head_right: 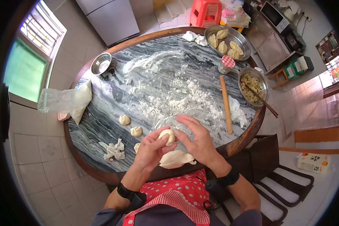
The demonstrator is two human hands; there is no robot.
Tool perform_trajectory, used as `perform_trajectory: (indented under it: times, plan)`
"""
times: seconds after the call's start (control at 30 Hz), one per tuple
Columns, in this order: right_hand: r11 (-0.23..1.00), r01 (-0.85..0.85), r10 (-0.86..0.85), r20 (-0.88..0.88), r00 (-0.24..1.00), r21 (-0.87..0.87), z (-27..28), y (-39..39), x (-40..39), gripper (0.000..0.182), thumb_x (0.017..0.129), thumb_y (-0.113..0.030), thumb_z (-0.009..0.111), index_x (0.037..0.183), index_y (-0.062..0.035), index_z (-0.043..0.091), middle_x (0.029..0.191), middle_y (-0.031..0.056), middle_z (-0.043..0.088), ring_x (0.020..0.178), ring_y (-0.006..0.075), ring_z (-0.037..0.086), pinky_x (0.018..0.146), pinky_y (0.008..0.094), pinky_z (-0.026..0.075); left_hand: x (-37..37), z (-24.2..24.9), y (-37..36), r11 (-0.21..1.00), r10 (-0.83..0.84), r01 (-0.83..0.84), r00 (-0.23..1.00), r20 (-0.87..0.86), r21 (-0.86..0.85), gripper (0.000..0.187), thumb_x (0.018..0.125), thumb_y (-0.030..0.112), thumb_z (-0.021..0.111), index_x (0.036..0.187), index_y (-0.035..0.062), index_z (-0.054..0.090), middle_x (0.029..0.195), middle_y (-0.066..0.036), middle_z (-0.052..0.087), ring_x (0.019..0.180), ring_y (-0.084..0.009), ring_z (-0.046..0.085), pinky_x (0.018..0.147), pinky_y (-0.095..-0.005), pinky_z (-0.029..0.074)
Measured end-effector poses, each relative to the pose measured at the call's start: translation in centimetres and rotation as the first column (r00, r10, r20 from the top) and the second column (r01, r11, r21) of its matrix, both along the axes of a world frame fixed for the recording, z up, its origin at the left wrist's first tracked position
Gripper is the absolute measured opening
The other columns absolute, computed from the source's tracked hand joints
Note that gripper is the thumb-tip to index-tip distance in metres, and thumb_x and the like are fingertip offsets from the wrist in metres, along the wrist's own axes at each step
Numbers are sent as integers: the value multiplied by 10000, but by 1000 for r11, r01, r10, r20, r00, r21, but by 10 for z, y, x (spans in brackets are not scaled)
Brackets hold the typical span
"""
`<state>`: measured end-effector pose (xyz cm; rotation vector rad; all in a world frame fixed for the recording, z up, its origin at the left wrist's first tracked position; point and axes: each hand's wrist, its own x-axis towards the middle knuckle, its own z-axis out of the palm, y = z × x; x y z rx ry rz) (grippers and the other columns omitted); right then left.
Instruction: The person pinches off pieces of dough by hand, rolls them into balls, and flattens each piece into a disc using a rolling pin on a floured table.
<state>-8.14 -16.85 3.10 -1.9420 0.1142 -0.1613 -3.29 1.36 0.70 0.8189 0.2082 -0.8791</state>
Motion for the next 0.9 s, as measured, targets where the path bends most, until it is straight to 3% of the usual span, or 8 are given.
perform_trajectory:
  times: [0.27, 0.4, 0.6, 0.67, 0.73, 0.77, 0.87, 0.9]
  plan:
    - [979, 169, -124, -323, 938, 116, -40, -37, -34, 325, 908, -158, 670, 1165, 38, 639, 1166, 163, 672, 1096, 252, 637, 966, 337, 468, 37, -38, 107, 927, 190, -220, 974, 125, 305, 315, 976, 213, 630, 1254, 66, 617, 1070, -32, 696, 927, -127, 659, 810, -303, 541]
    - [989, 144, -143, -322, 936, -22, -49, -36, -51, 321, 882, -142, 684, 1154, 24, 646, 1148, 170, 668, 1081, 290, 637, 955, 360, 476, 76, -57, 172, 784, 350, -439, 897, 271, 439, 302, 922, 55, 627, 1221, 22, 598, 1068, -61, 678, 910, -152, 654, 812, -303, 539]
    - [913, -291, 226, -237, 945, -287, -60, -15, -70, 530, 775, -149, 761, 1262, -28, 590, 1275, 177, 590, 1171, 364, 555, 994, 414, 454, 95, -102, 178, 601, 399, -549, 836, 378, 580, 357, 852, 5, 690, 1178, -29, 551, 1008, -77, 650, 898, -174, 650, 810, -319, 562]
    - [871, -348, 274, -244, 930, -347, -70, -15, -75, 655, 752, -161, 783, 1346, -55, 527, 1336, 171, 542, 1215, 353, 522, 1017, 428, 434, 97, -120, 181, 570, 346, -528, 849, 399, 630, 323, 880, 79, 698, 1157, -46, 588, 1018, -77, 657, 906, -147, 642, 808, -298, 544]
    - [735, -429, 386, -196, 901, -526, -75, -12, -78, 720, 750, -179, 784, 1392, -67, 477, 1339, 172, 526, 1212, 356, 517, 1020, 440, 428, 98, -135, 189, 449, -78, -449, 842, 534, 773, 349, 915, 163, 691, 1161, -77, 625, 1043, -85, 670, 900, -117, 632, 778, -267, 518]
    - [722, -428, 364, -227, 903, -544, -81, -11, -81, 745, 752, -236, 794, 1398, -80, 460, 1318, 174, 526, 1201, 345, 523, 998, 430, 441, 96, -116, 178, 257, -190, -409, 867, 461, 876, 391, 935, 212, 679, 1189, -83, 640, 1057, -106, 680, 889, -105, 618, 768, -259, 494]
    - [886, -300, 200, -292, 935, -354, -93, -1, -89, 695, 756, -277, 802, 1344, -55, 504, 1260, 182, 557, 1127, 349, 567, 945, 422, 473, 100, -146, 195, 333, -29, -621, 745, 666, 710, 408, 938, 205, 673, 1240, -64, 623, 1070, -121, 666, 903, -132, 608, 777, -275, 486]
    - [888, -298, 197, -297, 934, -351, -96, 1, -89, 695, 756, -277, 802, 1344, -55, 504, 1260, 182, 557, 1127, 349, 567, 945, 422, 473, 96, -143, 195, 102, -217, -626, 744, 632, 773, 391, 949, 192, 651, 1264, -36, 612, 1104, -138, 645, 948, -172, 603, 812, -304, 485]
